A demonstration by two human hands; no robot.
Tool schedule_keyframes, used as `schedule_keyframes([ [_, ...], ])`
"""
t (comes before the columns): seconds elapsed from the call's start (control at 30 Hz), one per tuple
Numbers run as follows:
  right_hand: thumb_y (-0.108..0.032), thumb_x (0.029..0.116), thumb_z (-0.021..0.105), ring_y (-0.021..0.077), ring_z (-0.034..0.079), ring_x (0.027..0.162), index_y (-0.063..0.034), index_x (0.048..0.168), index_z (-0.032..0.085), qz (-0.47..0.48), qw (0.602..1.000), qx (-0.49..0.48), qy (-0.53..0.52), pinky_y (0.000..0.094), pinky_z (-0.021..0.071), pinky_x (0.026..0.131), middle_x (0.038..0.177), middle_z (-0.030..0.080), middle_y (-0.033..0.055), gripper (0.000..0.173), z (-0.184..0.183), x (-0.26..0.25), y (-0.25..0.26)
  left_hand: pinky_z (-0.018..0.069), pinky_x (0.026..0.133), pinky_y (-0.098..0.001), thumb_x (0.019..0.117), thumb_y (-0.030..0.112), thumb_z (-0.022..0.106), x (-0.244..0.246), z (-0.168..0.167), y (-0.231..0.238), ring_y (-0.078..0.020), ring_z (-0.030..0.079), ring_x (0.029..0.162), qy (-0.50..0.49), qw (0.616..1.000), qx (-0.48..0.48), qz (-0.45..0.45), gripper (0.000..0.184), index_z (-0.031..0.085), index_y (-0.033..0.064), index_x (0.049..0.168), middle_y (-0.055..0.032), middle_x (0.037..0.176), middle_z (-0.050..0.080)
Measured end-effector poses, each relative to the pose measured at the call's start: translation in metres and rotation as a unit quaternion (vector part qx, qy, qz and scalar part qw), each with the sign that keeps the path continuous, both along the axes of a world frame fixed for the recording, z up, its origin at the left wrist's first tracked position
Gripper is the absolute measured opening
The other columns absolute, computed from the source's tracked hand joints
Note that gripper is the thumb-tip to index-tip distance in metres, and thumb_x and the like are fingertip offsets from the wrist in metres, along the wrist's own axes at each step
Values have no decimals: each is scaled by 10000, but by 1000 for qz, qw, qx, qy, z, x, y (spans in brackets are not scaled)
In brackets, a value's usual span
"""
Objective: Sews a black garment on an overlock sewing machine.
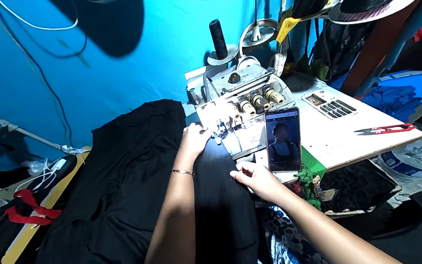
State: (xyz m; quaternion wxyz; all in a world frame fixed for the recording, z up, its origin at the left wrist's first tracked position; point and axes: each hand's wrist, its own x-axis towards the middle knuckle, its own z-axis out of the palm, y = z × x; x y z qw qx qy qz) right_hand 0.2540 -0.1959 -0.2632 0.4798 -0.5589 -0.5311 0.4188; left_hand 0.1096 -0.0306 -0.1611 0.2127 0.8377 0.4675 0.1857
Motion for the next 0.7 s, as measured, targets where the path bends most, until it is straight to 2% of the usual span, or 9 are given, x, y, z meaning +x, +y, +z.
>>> schedule_keyframes([
  [0.1,-276,1012,652,41,567,620,-106,905,666,6,1000,8,12,223,478,601,689,599,-34,201,-2,0,0,419,1090,-520,1030,168,608,1,-1,-9,-353,596,1231,-34,998,13,57,262,713,-51,1129,-227,1213,677],
  [0.17,-289,1011,646,29,533,601,-117,894,657,8,1000,17,13,210,448,580,675,566,-45,208,-5,-1,0,457,1024,-491,1055,107,515,-1,0,-18,-306,626,1145,-141,979,-3,145,263,661,-77,1173,-224,1180,671],
  [0.23,-308,999,648,17,534,605,-136,904,676,5,999,26,21,198,449,582,679,573,-61,199,-7,0,-1,505,937,-306,1069,78,436,-5,-5,-19,-113,641,1001,-368,912,-45,174,208,599,-30,1139,-82,1072,671],
  [0.3,-320,992,658,4,540,605,-148,911,683,0,999,32,28,184,454,580,685,585,-75,192,-8,0,-1,581,896,-292,1064,45,377,-7,-7,-19,-92,706,892,-520,843,-82,110,168,541,17,1088,-33,950,695],
  [0.33,-321,994,659,3,542,606,-152,913,683,1,999,30,27,181,454,582,688,589,-77,189,-8,0,-1,584,880,-297,1059,43,355,-8,-8,-19,-90,695,850,-520,846,-85,83,168,522,37,1076,-13,903,671],
  [0.4,-313,994,656,3,526,589,-157,904,681,5,999,29,26,179,442,565,675,576,-79,182,-8,1,-1,527,803,-248,1061,63,382,-13,-7,-18,-46,619,785,-386,919,-49,64,148,525,44,1093,20,830,613],
  [0.47,-312,991,659,-2,509,569,-163,888,672,6,999,28,27,173,429,548,659,559,-86,181,-7,1,-1,477,840,-369,1071,113,440,-17,1,-14,-162,576,907,-178,984,-22,19,202,538,-4,1204,-110,999,606],
  [0.57,-328,989,661,-13,521,587,-166,895,674,7,999,32,27,164,437,561,674,570,-91,188,-8,1,0,434,997,-609,1003,225,637,-15,9,5,-361,591,1173,14,999,-7,-36,363,609,-34,1257,-231,1222,627],
  [0.7,-367,987,649,-15,507,581,-173,863,656,3,999,47,15,161,420,550,665,552,-94,230,-11,0,1,391,984,-662,969,299,703,-12,10,18,-362,592,1155,72,997,27,-25,303,742,14,1061,-186,1152,653],
])
